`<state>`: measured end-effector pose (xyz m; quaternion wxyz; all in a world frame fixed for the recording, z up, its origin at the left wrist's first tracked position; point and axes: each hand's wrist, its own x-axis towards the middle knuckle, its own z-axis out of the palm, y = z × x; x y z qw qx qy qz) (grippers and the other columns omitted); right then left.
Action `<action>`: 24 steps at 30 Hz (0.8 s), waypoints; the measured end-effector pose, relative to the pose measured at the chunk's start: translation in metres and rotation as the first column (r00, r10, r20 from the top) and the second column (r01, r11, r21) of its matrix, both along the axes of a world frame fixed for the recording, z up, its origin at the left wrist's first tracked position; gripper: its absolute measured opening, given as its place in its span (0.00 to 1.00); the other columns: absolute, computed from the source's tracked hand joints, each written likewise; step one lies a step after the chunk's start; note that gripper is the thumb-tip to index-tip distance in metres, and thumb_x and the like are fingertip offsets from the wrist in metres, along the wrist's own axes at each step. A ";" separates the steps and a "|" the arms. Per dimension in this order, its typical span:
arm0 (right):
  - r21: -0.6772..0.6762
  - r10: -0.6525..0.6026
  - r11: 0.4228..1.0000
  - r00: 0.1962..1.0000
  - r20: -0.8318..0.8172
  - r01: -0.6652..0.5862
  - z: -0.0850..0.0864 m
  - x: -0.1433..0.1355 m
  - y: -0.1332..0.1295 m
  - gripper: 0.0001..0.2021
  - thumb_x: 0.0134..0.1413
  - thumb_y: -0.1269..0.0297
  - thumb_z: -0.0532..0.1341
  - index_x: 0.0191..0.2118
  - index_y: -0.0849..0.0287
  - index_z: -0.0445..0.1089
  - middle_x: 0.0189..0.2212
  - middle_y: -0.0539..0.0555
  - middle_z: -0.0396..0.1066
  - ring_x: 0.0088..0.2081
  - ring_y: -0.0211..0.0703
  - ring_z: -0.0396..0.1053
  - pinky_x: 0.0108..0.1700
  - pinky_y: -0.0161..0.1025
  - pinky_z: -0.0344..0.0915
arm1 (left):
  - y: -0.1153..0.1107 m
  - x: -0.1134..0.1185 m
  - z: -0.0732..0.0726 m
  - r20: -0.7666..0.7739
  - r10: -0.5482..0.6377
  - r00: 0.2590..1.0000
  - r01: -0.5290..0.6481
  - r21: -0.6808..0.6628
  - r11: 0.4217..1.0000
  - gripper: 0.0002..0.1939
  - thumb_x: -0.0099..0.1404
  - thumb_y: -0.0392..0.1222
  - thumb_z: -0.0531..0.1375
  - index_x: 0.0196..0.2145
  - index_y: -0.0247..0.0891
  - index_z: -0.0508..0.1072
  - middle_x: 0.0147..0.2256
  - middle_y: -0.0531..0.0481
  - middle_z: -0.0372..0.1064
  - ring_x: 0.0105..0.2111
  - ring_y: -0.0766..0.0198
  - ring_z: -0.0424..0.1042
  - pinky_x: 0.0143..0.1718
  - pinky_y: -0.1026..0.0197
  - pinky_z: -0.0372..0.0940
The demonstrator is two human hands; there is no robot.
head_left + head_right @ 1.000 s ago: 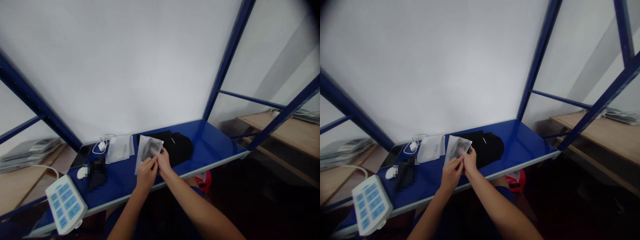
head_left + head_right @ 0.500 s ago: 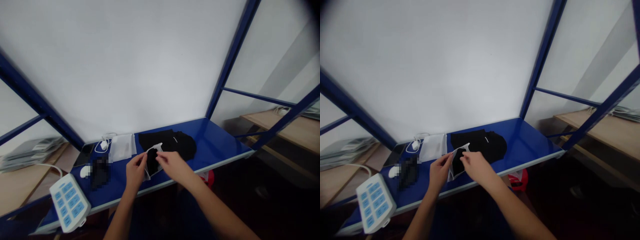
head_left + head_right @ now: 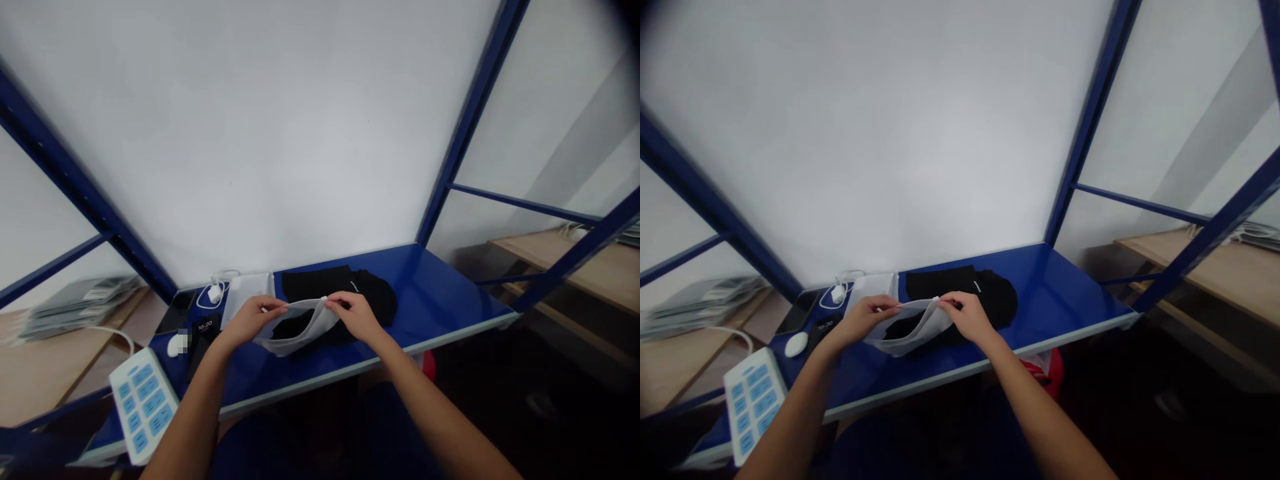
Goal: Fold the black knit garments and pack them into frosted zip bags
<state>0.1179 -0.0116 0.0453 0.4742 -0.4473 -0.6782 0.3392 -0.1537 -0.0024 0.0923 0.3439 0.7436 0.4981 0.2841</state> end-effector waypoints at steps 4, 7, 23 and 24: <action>-0.066 -0.019 0.998 0.999 -0.036 0.016 -0.014 -0.004 -0.005 0.10 0.57 0.59 0.61 0.38 0.58 0.76 0.28 0.50 0.75 0.31 0.41 0.69 0.36 0.36 0.64 | -0.007 0.022 0.011 -0.066 0.068 0.996 -0.050 0.245 0.968 0.14 0.62 0.43 0.62 0.46 0.44 0.78 0.48 0.46 0.73 0.43 0.60 0.72 0.41 0.60 0.66; -0.046 -0.050 0.998 0.995 -0.092 0.046 -0.024 -0.007 -0.011 0.11 0.57 0.58 0.61 0.40 0.59 0.75 0.28 0.50 0.74 0.31 0.41 0.69 0.35 0.36 0.64 | -0.020 0.061 0.011 -0.089 0.060 0.994 -0.025 0.351 0.936 0.14 0.66 0.45 0.59 0.47 0.43 0.77 0.48 0.46 0.73 0.47 0.58 0.71 0.49 0.56 0.64; -0.125 -0.260 0.964 0.927 -0.272 0.233 -0.043 0.028 -0.002 0.11 0.56 0.56 0.62 0.30 0.59 0.72 0.23 0.49 0.68 0.27 0.41 0.65 0.32 0.36 0.61 | -0.027 0.053 0.008 -0.524 0.135 0.841 0.098 0.392 0.915 0.08 0.67 0.38 0.55 0.32 0.41 0.74 0.35 0.51 0.75 0.40 0.56 0.72 0.58 0.43 0.52; -0.118 -0.263 0.964 0.925 -0.274 0.238 -0.044 0.036 0.000 0.12 0.56 0.56 0.62 0.29 0.59 0.72 0.23 0.49 0.68 0.27 0.40 0.65 0.32 0.36 0.61 | -0.026 0.043 0.005 -0.515 0.139 0.846 0.072 0.368 0.927 0.08 0.67 0.39 0.55 0.34 0.41 0.75 0.36 0.50 0.75 0.39 0.56 0.72 0.55 0.45 0.56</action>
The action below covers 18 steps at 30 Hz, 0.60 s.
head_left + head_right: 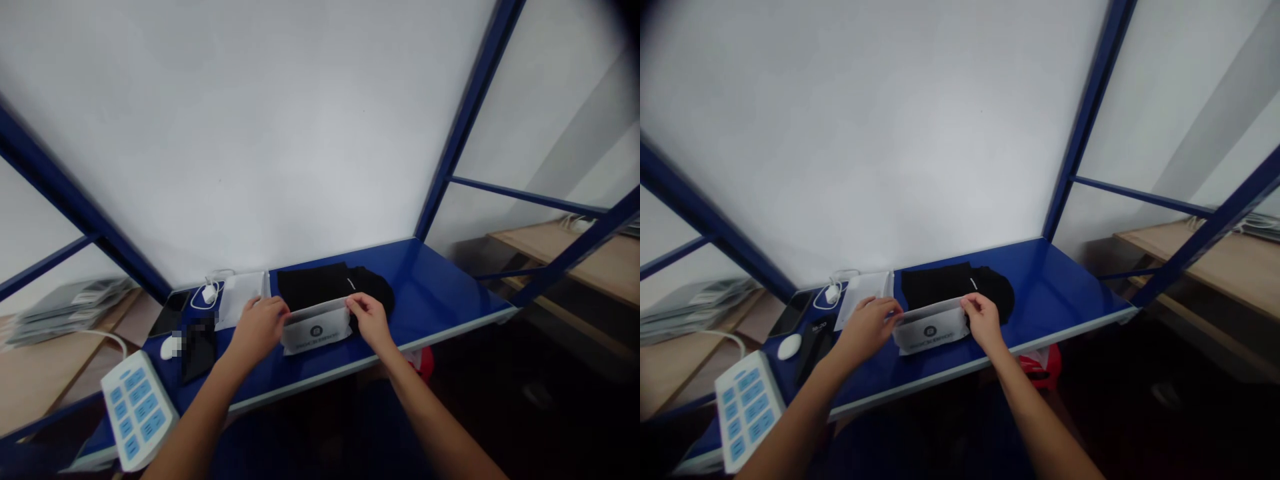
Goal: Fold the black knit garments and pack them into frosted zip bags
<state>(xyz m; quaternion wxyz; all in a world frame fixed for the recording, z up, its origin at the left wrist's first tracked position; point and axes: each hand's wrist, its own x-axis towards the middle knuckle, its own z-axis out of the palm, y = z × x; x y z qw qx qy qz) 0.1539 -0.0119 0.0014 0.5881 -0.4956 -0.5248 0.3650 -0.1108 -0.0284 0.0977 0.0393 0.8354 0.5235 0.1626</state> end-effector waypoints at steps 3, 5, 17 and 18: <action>0.016 0.047 0.999 0.999 0.006 -0.047 0.002 0.016 0.000 0.13 0.58 0.53 0.61 0.32 0.59 0.71 0.25 0.50 0.69 0.29 0.40 0.66 0.34 0.35 0.63 | 0.003 -0.021 -0.010 0.140 0.027 0.990 -0.012 -0.104 0.995 0.10 0.69 0.44 0.54 0.37 0.42 0.75 0.37 0.49 0.75 0.38 0.56 0.73 0.44 0.53 0.64; 0.013 0.133 0.991 0.990 0.054 -0.133 0.008 0.017 -0.005 0.13 0.58 0.53 0.60 0.38 0.58 0.72 0.30 0.52 0.73 0.32 0.42 0.70 0.36 0.36 0.65 | 0.005 -0.025 -0.020 0.286 0.017 0.958 0.020 -0.128 0.992 0.11 0.69 0.47 0.55 0.38 0.42 0.75 0.37 0.49 0.76 0.38 0.58 0.73 0.41 0.56 0.66; -0.001 -0.546 0.832 0.819 0.176 0.555 -0.020 0.169 0.054 0.21 0.50 0.53 0.63 0.44 0.64 0.77 0.37 0.60 0.79 0.35 0.49 0.75 0.36 0.41 0.69 | -0.024 0.023 -0.133 0.229 -0.050 0.972 0.075 -0.101 0.992 0.21 0.70 0.49 0.55 0.60 0.50 0.66 0.62 0.50 0.61 0.65 0.52 0.54 0.65 0.39 0.49; -0.001 -0.624 0.763 0.737 0.259 0.647 -0.026 0.193 0.064 0.21 0.51 0.54 0.61 0.45 0.65 0.77 0.37 0.61 0.78 0.35 0.50 0.75 0.37 0.42 0.70 | -0.028 0.023 -0.136 0.179 -0.070 0.981 0.094 -0.128 0.987 0.20 0.71 0.48 0.54 0.59 0.51 0.66 0.63 0.51 0.60 0.66 0.53 0.53 0.65 0.39 0.48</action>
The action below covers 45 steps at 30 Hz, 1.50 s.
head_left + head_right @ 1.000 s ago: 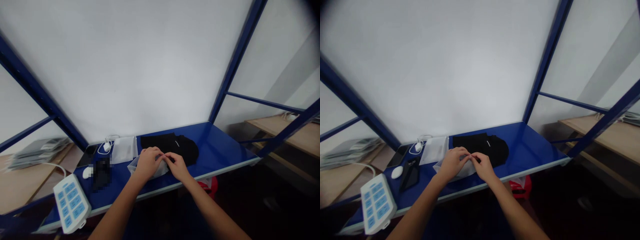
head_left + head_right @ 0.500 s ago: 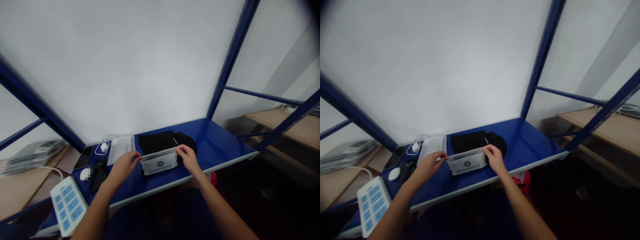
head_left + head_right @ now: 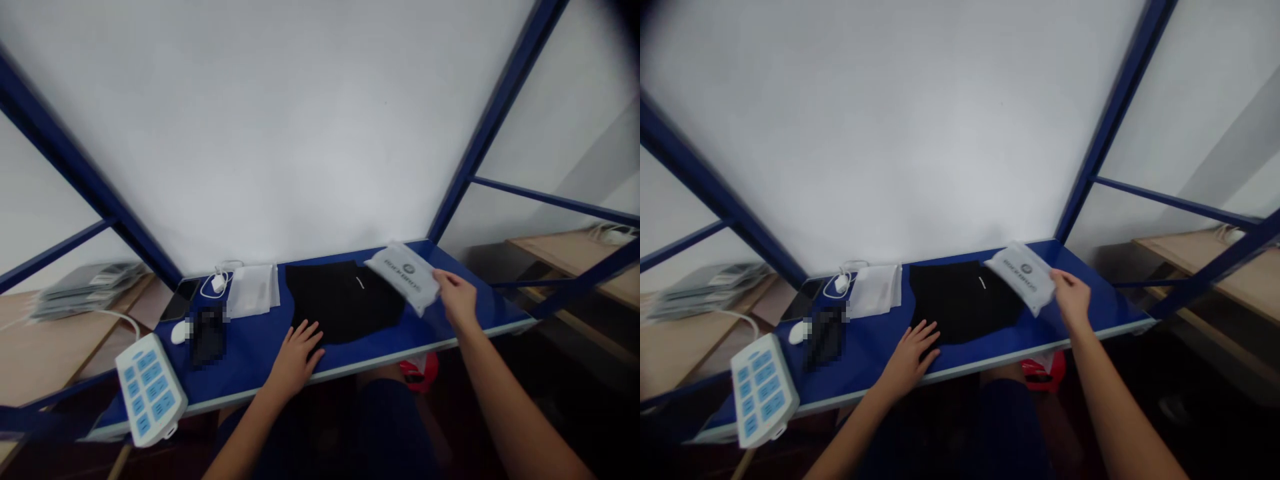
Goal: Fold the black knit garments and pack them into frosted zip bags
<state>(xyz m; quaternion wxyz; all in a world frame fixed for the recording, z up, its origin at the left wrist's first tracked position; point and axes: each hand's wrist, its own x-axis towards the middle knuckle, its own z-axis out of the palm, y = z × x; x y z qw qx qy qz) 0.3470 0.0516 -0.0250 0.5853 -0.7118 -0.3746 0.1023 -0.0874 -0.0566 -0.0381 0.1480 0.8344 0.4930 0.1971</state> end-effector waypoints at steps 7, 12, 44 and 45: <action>-0.249 -0.138 0.946 0.952 0.272 0.208 -0.009 0.074 0.026 0.15 0.46 0.63 0.61 0.39 0.64 0.79 0.39 0.70 0.75 0.46 0.71 0.69 0.47 0.63 0.62 | -0.017 -0.017 0.010 -0.024 0.000 1.000 -0.002 -0.069 0.998 0.19 0.69 0.51 0.57 0.56 0.52 0.70 0.62 0.50 0.61 0.64 0.51 0.55 0.64 0.38 0.49; -0.045 -0.102 0.987 0.816 0.569 0.155 0.022 0.024 0.046 0.19 0.56 0.64 0.54 0.51 0.61 0.73 0.56 0.66 0.67 0.58 0.65 0.59 0.57 0.63 0.54 | 0.012 -0.030 0.031 0.123 0.012 0.992 -0.002 -0.080 0.997 0.15 0.70 0.53 0.54 0.49 0.48 0.74 0.52 0.47 0.72 0.54 0.54 0.69 0.58 0.43 0.58; -0.287 0.837 0.538 0.461 0.293 -0.793 0.028 -0.066 -0.017 0.18 0.49 0.70 0.59 0.49 0.56 0.69 0.42 0.55 0.75 0.45 0.47 0.73 0.53 0.46 0.66 | 0.017 -0.045 0.042 0.252 0.045 0.967 -0.100 0.212 0.972 0.09 0.68 0.45 0.59 0.42 0.49 0.79 0.44 0.48 0.76 0.46 0.57 0.73 0.49 0.53 0.68; -0.295 0.829 0.549 0.464 0.313 -0.782 0.021 -0.065 -0.028 0.18 0.50 0.70 0.59 0.49 0.55 0.70 0.43 0.55 0.75 0.46 0.48 0.73 0.53 0.48 0.66 | 0.002 -0.045 0.033 0.222 0.033 0.975 -0.077 0.192 0.978 0.09 0.68 0.44 0.59 0.43 0.50 0.79 0.44 0.48 0.75 0.46 0.56 0.73 0.51 0.52 0.67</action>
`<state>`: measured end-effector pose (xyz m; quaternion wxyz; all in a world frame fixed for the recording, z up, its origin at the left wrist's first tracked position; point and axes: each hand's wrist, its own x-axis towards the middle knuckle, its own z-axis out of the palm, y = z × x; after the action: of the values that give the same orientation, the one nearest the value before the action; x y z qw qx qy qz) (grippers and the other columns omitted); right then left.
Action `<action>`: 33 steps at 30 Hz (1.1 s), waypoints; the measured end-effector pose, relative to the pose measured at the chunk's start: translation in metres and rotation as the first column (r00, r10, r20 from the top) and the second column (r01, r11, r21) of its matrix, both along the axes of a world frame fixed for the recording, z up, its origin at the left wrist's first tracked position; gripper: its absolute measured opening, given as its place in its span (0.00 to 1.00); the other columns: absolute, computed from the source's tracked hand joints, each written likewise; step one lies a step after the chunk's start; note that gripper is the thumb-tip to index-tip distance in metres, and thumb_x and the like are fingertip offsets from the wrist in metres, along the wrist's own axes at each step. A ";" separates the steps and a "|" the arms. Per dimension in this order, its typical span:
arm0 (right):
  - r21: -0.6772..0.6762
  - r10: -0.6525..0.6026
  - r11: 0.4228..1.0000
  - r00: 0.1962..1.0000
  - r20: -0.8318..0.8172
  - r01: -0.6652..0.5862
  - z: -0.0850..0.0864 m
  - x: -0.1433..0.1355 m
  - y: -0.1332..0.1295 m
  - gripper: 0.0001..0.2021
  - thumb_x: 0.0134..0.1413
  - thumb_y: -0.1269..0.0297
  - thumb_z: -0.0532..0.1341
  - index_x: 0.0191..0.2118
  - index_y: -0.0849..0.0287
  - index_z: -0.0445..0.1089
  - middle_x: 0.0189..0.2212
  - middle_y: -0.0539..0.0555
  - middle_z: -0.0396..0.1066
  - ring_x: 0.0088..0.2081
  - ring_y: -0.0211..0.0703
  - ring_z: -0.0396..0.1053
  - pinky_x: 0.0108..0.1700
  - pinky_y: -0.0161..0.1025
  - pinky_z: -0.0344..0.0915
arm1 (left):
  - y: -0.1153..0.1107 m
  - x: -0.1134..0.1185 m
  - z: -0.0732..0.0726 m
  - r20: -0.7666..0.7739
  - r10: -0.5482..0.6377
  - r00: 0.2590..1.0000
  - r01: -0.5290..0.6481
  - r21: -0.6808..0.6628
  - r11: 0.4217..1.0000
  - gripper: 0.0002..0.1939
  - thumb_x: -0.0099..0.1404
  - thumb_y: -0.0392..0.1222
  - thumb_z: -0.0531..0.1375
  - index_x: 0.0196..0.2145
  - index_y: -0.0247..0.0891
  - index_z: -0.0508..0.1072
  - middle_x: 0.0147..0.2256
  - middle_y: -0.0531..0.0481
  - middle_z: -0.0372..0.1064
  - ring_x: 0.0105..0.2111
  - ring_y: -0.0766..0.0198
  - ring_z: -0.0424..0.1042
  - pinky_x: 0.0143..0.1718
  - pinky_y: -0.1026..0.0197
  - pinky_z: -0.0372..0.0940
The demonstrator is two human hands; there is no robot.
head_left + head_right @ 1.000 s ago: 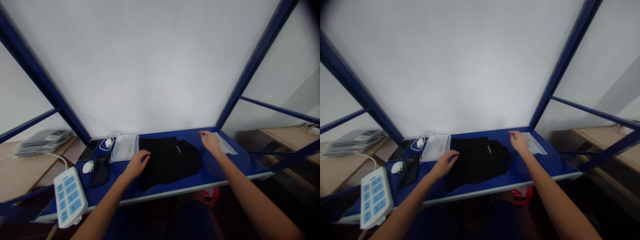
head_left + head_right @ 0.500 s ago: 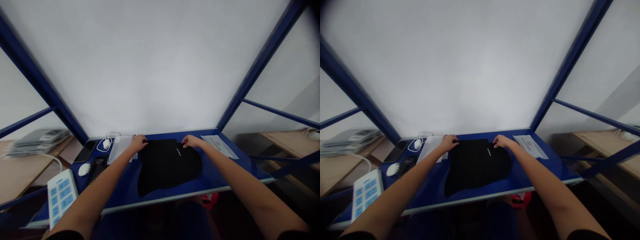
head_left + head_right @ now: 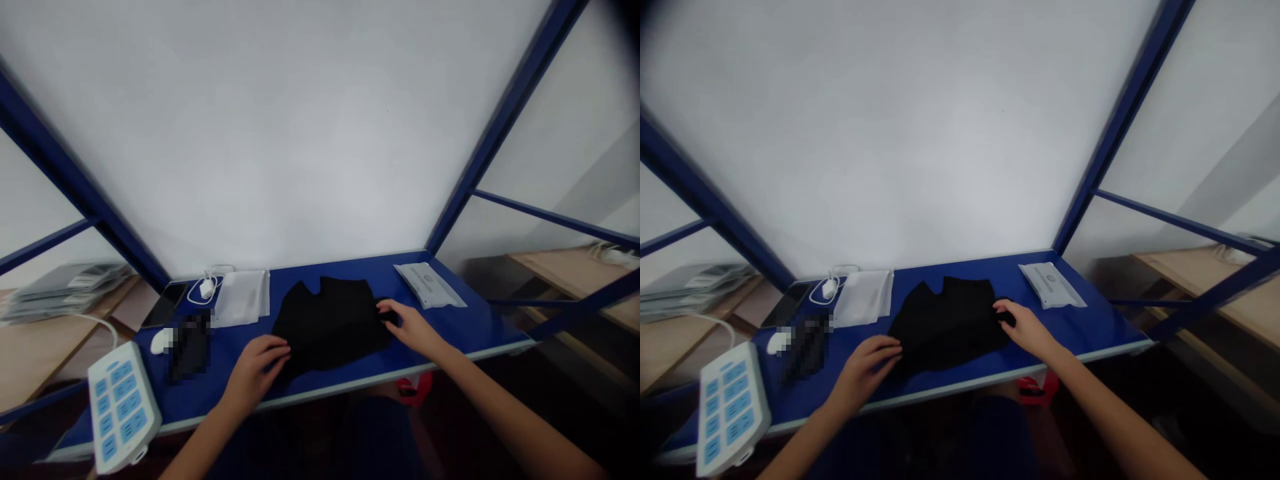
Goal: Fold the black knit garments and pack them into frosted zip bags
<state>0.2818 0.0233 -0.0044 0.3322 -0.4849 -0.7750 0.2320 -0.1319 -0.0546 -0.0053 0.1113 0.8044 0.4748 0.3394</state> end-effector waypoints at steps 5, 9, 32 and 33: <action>0.042 0.034 0.998 0.993 0.109 -0.039 -0.011 -0.003 -0.030 0.14 0.54 0.66 0.58 0.45 0.52 0.75 0.43 0.56 0.76 0.46 0.50 0.73 0.52 0.49 0.68 | -0.031 0.003 -0.021 -0.155 -0.030 0.987 0.012 -0.119 0.993 0.10 0.66 0.47 0.61 0.44 0.52 0.78 0.47 0.48 0.75 0.50 0.52 0.72 0.54 0.44 0.63; 0.170 -0.019 0.985 0.985 0.173 -0.011 0.020 -0.018 -0.030 0.10 0.57 0.63 0.59 0.42 0.52 0.76 0.41 0.56 0.76 0.45 0.50 0.73 0.52 0.49 0.67 | -0.015 0.027 0.003 -0.155 0.088 0.984 -0.099 -0.064 0.993 0.12 0.69 0.48 0.56 0.45 0.49 0.77 0.49 0.47 0.74 0.51 0.52 0.70 0.55 0.44 0.61; -0.146 0.404 0.914 0.875 0.267 -0.377 0.036 -0.193 0.036 0.23 0.55 0.67 0.59 0.58 0.52 0.68 0.57 0.57 0.68 0.56 0.48 0.67 0.60 0.49 0.60 | -0.014 0.024 -0.013 -0.140 0.611 0.779 -0.627 -0.186 0.757 0.25 0.66 0.60 0.54 0.52 0.40 0.70 0.47 0.40 0.70 0.48 0.45 0.67 0.47 0.43 0.61; -0.246 0.484 0.870 0.835 0.261 -0.427 0.038 -0.209 0.046 0.25 0.52 0.66 0.62 0.58 0.53 0.68 0.53 0.57 0.71 0.50 0.46 0.70 0.54 0.44 0.65 | -0.020 0.021 -0.015 -0.170 0.606 0.777 -0.630 -0.201 0.750 0.25 0.65 0.60 0.55 0.50 0.40 0.71 0.46 0.41 0.70 0.47 0.45 0.68 0.46 0.43 0.61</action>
<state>0.0723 0.0689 0.0333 0.0948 -0.3443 -0.8871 0.2925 -0.1114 -0.0742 -0.0206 0.0695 0.5967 0.7570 0.2570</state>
